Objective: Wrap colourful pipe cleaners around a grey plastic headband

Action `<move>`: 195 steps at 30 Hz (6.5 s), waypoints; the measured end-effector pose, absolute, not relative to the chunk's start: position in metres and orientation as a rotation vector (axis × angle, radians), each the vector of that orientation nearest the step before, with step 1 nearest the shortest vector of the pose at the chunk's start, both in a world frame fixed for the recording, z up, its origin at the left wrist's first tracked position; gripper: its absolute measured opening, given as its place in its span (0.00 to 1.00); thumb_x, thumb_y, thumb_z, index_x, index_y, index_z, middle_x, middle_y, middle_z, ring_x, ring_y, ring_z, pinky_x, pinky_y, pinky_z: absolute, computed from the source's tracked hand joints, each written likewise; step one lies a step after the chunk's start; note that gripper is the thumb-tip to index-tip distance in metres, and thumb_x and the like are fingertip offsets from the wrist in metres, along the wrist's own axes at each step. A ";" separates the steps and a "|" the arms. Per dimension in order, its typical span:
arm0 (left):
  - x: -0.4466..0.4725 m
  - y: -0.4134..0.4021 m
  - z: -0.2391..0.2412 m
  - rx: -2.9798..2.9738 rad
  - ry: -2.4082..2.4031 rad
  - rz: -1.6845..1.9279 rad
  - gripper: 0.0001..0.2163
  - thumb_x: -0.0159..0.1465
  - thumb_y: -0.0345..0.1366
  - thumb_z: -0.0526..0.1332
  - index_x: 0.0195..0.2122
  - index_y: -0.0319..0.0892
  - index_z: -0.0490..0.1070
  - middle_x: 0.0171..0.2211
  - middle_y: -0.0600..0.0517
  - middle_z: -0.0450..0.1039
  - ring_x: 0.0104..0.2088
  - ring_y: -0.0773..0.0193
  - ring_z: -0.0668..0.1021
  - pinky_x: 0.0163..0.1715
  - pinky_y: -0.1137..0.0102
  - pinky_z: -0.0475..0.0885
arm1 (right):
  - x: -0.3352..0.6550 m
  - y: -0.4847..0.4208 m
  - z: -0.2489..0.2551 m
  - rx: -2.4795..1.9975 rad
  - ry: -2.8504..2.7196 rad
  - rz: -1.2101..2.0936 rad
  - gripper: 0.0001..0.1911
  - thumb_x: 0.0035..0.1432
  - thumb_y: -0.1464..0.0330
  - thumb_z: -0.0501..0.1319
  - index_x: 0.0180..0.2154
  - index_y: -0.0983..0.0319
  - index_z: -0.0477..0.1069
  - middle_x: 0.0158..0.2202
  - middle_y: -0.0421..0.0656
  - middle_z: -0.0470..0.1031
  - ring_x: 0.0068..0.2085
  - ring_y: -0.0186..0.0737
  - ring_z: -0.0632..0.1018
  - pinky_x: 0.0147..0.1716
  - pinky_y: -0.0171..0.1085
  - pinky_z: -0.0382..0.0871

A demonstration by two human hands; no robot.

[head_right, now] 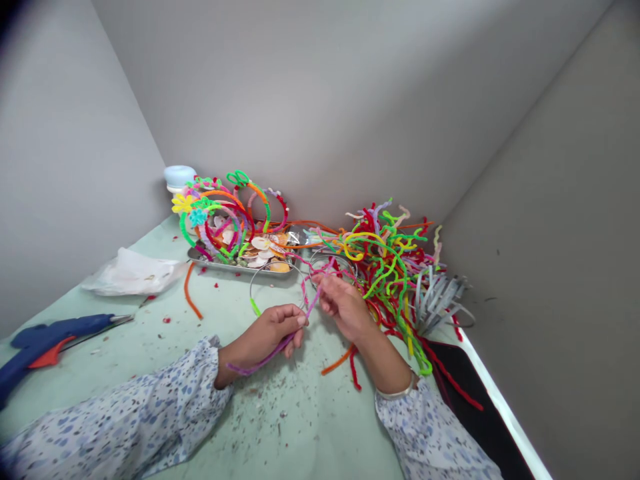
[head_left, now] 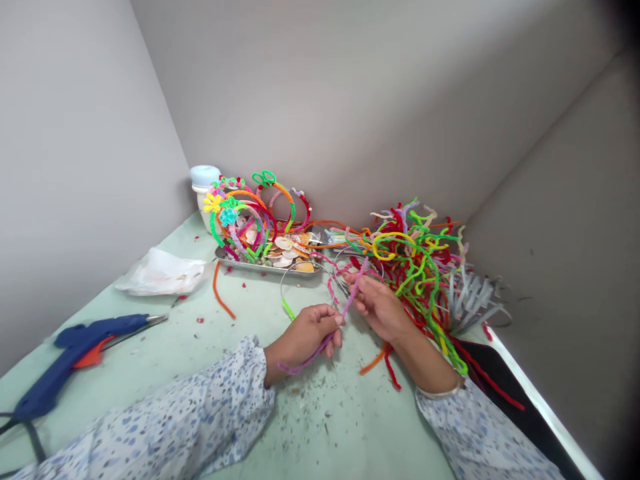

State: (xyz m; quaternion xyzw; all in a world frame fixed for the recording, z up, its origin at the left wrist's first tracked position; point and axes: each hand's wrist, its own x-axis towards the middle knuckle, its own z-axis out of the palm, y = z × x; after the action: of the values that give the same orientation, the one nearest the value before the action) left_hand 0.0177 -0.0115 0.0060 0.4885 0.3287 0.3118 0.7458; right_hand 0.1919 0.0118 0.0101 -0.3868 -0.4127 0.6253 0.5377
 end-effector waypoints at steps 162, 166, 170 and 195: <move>0.016 -0.015 0.009 1.123 0.854 0.741 0.11 0.56 0.43 0.61 0.30 0.39 0.65 0.18 0.57 0.67 0.14 0.74 0.63 0.16 0.77 0.58 | 0.181 0.005 -0.001 -1.039 -1.177 1.517 0.14 0.50 0.59 0.67 0.25 0.63 0.70 0.18 0.36 0.70 0.18 0.28 0.67 0.19 0.29 0.59; 0.016 -0.015 0.010 1.126 0.857 0.750 0.10 0.57 0.42 0.60 0.31 0.40 0.65 0.17 0.57 0.66 0.14 0.75 0.63 0.16 0.77 0.58 | 0.182 0.006 -0.001 -1.035 -1.152 1.485 0.14 0.50 0.58 0.67 0.26 0.63 0.71 0.18 0.37 0.70 0.18 0.28 0.67 0.18 0.29 0.58; 0.017 -0.018 0.014 1.130 0.878 0.741 0.10 0.56 0.42 0.61 0.30 0.40 0.65 0.16 0.58 0.65 0.14 0.75 0.62 0.16 0.77 0.57 | 0.183 0.007 0.002 -1.017 -1.130 1.529 0.15 0.51 0.57 0.65 0.29 0.62 0.74 0.18 0.37 0.70 0.19 0.29 0.68 0.18 0.29 0.58; 0.019 -0.019 0.011 1.195 0.848 0.729 0.12 0.54 0.42 0.64 0.30 0.38 0.67 0.21 0.55 0.71 0.16 0.75 0.66 0.18 0.77 0.59 | 0.179 0.008 0.002 -1.053 -1.008 1.358 0.15 0.50 0.56 0.65 0.26 0.62 0.73 0.15 0.36 0.66 0.16 0.28 0.63 0.15 0.30 0.52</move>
State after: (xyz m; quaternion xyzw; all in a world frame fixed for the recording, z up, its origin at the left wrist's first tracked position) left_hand 0.0191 -0.0191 0.0105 0.5330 0.3783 0.3252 0.6834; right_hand 0.1786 0.0083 0.0025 -0.4435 -0.4248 0.5722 0.5435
